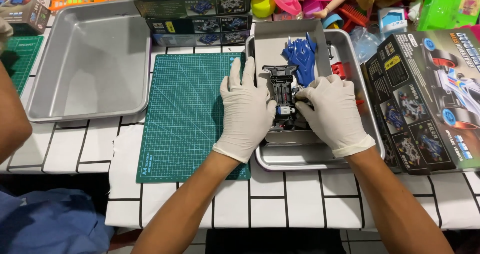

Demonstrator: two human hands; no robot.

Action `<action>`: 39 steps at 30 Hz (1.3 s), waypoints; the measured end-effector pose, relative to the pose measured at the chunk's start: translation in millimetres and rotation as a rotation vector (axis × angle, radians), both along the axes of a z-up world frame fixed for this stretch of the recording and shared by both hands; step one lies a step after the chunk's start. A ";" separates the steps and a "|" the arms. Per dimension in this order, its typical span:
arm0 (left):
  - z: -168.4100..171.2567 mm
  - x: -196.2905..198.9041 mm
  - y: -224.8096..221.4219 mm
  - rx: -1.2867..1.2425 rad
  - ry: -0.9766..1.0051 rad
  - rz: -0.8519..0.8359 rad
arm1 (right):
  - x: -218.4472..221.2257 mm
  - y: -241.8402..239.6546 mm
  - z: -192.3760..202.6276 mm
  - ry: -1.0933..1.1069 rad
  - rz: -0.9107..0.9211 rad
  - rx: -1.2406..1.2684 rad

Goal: Assembling a miniature toy car chassis by fitting gears, axles, and other small mechanical components into place.

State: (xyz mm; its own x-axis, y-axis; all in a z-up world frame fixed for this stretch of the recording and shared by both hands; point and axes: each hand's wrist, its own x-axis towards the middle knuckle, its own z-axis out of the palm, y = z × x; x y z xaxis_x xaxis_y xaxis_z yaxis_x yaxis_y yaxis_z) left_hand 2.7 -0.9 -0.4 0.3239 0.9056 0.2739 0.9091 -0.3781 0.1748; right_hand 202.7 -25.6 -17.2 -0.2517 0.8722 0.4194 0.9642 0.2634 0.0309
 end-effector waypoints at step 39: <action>32.3 -1.9 -1.7 -0.541 -1.535 0.052 | -27.3 -21.0 54.7 0.514 0.293 0.370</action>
